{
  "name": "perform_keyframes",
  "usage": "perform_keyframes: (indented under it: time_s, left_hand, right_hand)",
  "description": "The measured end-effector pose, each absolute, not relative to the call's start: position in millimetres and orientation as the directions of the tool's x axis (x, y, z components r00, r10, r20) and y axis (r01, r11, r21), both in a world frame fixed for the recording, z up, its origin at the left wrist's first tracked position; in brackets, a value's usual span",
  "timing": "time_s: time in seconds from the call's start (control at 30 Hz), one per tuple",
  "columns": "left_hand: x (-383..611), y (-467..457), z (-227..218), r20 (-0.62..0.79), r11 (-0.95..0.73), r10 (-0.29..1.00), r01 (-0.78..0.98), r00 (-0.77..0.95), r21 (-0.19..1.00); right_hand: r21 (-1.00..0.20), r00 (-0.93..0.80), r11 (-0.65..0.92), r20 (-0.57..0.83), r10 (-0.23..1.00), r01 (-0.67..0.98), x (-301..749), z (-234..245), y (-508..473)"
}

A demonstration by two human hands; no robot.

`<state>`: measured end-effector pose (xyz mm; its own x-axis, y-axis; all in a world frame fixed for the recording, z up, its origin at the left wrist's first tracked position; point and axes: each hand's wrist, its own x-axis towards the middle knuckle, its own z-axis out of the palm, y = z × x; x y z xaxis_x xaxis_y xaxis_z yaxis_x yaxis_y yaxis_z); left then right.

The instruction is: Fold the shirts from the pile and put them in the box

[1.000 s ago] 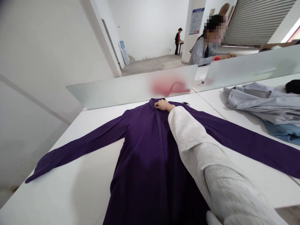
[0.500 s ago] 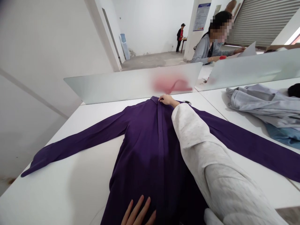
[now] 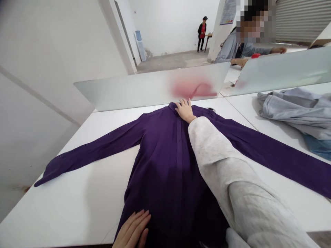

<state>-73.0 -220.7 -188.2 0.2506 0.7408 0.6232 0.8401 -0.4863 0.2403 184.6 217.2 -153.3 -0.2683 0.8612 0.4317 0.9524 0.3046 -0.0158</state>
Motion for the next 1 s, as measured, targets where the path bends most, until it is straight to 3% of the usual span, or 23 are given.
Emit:
perform_keyframes:
  time_s: [0.07,0.2,0.27,0.47,0.57,0.7,0.77,1.0]
  left_hand:
    - [-69,-215,-188,0.595,-0.494,0.74,0.854,0.315,0.162]
    - [-54,-203,-192,0.469,-0.358,0.83,0.933,0.303,0.029]
    - [-49,-198,-194,0.397,-0.297,0.872,0.954,0.285,-0.032]
    - [-48,-187,-187,0.326,-0.363,0.855,0.914,0.404,-0.181]
    - [-45,-186,-178,0.307,-0.337,0.875,0.926,0.375,-0.169]
    - [-38,-188,-171,0.258,-0.293,0.914,0.949,0.314,-0.118]
    - [-37,-190,-170,0.249,-0.286,0.92,0.953,0.302,-0.099]
    - [-38,-189,-174,0.264,-0.293,0.917,0.954,0.298,-0.061]
  right_hand:
    - [-0.03,-0.278,0.316,0.405,0.871,0.948,178,-160,209]
    - [-0.133,-0.219,0.235,0.126,0.967,0.963,169,-175,203]
    - [-0.164,-0.21,0.217,0.061,0.976,0.962,170,-180,209]
    - [-0.179,-0.256,0.265,0.07,0.964,0.948,176,-183,234]
    - [-0.174,-0.25,0.263,0.093,0.964,0.949,176,-182,234]
    - [-0.114,-0.233,0.288,0.349,0.908,0.951,172,-173,214]
    - [-0.089,-0.276,0.339,0.408,0.87,0.937,168,-166,200]
    - [-0.202,-0.332,0.402,0.309,0.891,0.893,170,-112,157]
